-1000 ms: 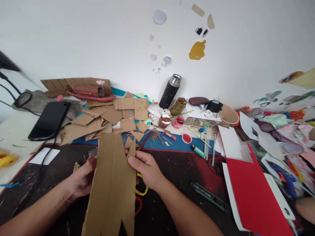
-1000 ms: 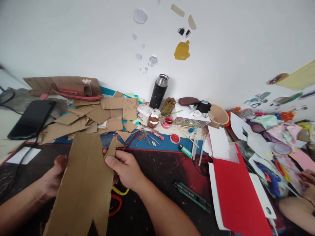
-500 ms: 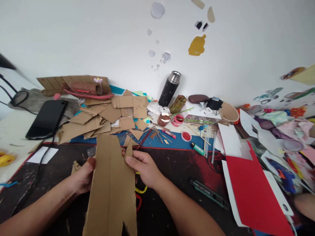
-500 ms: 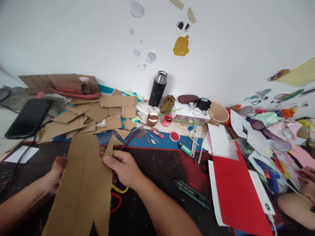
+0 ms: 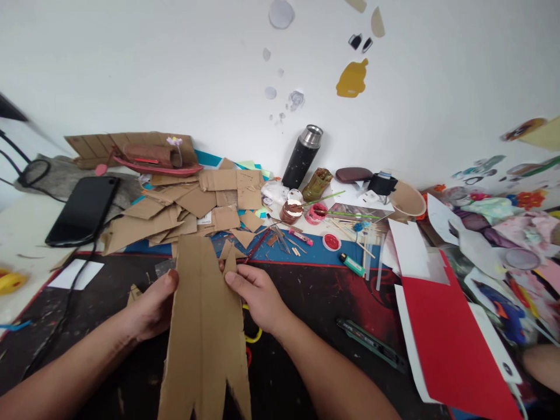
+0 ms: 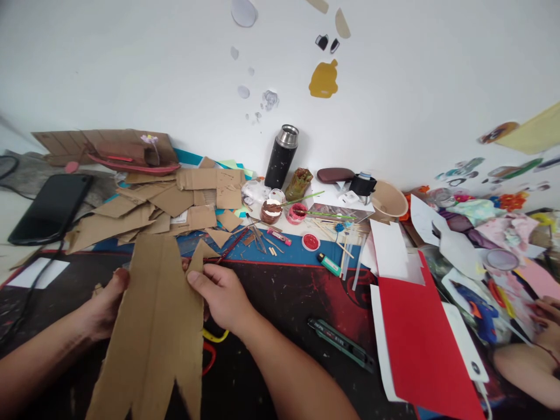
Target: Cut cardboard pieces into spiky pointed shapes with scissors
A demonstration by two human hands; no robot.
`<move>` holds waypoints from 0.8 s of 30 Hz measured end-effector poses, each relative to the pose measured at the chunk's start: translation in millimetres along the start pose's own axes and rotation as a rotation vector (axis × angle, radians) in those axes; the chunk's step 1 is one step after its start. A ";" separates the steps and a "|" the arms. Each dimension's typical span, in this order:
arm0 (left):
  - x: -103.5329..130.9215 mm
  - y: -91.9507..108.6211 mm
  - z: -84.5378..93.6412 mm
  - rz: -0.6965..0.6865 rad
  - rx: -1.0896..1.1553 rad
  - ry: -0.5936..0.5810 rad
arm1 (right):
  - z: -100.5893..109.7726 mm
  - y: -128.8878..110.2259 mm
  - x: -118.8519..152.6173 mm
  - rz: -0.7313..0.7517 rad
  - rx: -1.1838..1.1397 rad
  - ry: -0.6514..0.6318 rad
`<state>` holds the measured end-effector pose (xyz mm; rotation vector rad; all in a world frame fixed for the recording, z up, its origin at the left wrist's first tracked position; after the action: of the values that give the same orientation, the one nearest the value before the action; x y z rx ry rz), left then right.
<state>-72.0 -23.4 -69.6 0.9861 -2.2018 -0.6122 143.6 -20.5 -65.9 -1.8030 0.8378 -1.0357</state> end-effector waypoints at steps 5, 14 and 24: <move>-1.2 -6.2 -2.8 -0.047 0.011 0.145 | 3.8 -6.1 0.0 0.083 -0.064 0.070; 1.3 26.4 -34.7 -0.118 -0.148 0.458 | 1.3 -10.6 3.9 0.127 0.020 0.075; 2.2 30.2 -40.3 -0.202 -0.265 0.435 | -1.6 -8.7 6.5 0.160 0.136 0.058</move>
<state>-58.9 -12.7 -22.2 1.0887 -1.6098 -0.6858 146.0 -23.1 -55.6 -1.5724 0.9094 -1.0204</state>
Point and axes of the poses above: each hand's wrist, its own x-axis away from the middle knuckle, its own z-axis out of the back of the hand, y = z × x, the point moved 1 cm from there along -x, towards the middle knuckle, and after that the axes turned 8 degrees about x, right-handed, at the moved point
